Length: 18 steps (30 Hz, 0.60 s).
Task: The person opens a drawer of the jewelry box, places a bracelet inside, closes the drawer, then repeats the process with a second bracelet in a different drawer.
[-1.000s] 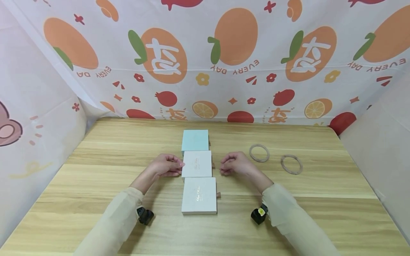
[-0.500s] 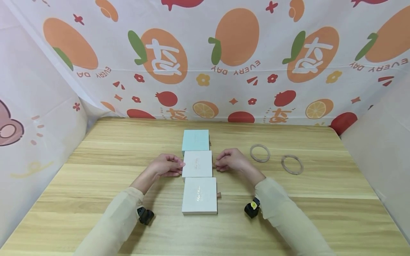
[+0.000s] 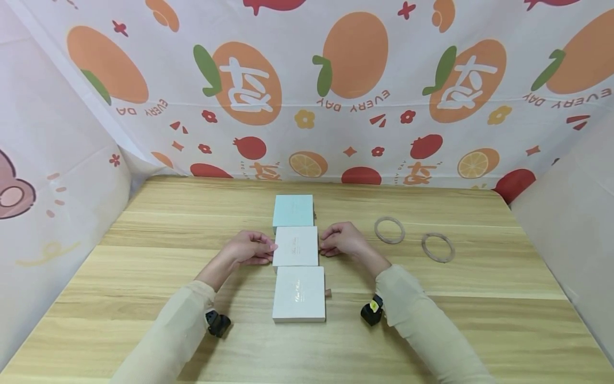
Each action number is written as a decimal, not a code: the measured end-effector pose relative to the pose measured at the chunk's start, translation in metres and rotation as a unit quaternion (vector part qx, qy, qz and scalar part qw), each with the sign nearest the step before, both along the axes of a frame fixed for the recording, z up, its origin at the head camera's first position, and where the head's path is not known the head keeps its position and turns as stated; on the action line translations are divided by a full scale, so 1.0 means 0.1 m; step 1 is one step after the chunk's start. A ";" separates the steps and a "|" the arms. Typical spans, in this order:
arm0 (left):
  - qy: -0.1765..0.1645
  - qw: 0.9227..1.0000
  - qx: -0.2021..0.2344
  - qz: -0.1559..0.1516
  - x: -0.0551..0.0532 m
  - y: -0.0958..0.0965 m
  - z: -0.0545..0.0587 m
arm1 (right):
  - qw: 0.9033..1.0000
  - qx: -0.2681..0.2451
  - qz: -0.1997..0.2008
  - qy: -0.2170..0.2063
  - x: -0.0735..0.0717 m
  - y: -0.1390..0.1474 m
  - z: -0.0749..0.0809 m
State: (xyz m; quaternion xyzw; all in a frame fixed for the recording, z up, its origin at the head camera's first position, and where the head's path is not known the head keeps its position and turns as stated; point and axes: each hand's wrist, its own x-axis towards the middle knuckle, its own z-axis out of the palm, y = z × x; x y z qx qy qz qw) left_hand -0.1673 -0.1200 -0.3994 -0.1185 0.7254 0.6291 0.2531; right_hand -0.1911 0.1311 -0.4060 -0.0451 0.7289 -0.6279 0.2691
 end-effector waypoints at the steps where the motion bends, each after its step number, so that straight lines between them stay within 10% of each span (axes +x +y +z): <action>1: 0.000 1.000 0.000 0.000 0.00 0.00 0.00 | 1.000 0.000 -0.001 -0.001 0.00 0.00 0.00; 18: 0.000 1.000 -0.007 0.003 0.00 0.01 0.00 | 1.000 0.002 -0.023 -0.005 0.00 -0.04 -0.04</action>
